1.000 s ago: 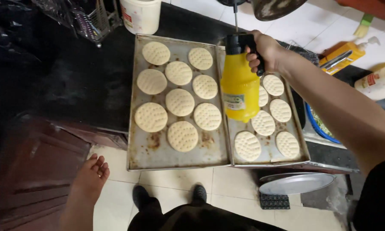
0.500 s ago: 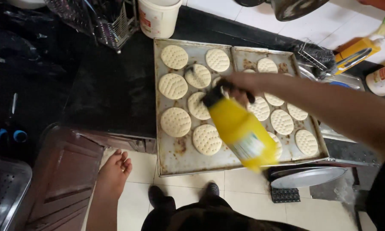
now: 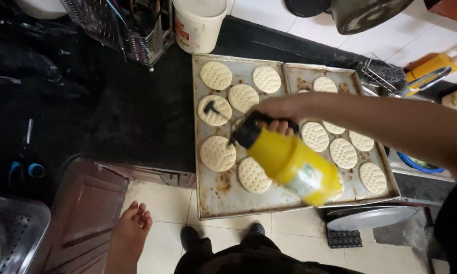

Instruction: The recorder prepares food by dicing raw meat, washing hands, and removing bread trays from an oven to spray them before returning them.

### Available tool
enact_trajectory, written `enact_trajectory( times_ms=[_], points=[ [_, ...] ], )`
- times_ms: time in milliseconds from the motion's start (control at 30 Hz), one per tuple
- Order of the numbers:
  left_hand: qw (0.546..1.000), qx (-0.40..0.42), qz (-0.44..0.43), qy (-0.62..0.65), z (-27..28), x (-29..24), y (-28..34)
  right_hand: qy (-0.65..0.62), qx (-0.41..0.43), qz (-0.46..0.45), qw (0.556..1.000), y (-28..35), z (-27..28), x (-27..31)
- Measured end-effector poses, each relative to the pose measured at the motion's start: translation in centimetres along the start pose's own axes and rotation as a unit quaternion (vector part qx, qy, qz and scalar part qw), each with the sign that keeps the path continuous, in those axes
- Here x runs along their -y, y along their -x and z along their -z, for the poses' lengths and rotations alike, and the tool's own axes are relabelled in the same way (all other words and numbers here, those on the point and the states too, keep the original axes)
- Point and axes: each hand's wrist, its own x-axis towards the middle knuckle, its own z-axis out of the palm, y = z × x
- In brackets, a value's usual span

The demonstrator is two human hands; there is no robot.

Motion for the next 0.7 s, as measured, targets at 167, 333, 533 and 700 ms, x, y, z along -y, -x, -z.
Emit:
enact_trajectory(
  times_ms=[167,333,533,700],
  points=[
    [0.999,0.002,0.03,0.012,0.8,1.1,-2.0,-0.046,0.005,-0.079,0.996,-3.2,3.2,-1.6],
    [0.998,0.067,0.014,0.01,-4.0,1.5,-1.4,-0.18,-0.208,0.151,0.949,-1.4,10.1,-0.8],
    [0.997,0.07,-0.018,0.007,-5.3,2.2,0.8,-0.228,-0.264,0.179,0.92,2.7,15.3,-6.7],
    [0.998,0.047,0.045,0.025,-1.3,6.4,-3.9,-0.156,-0.116,-0.004,0.981,5.4,12.0,-15.6]
  ],
)
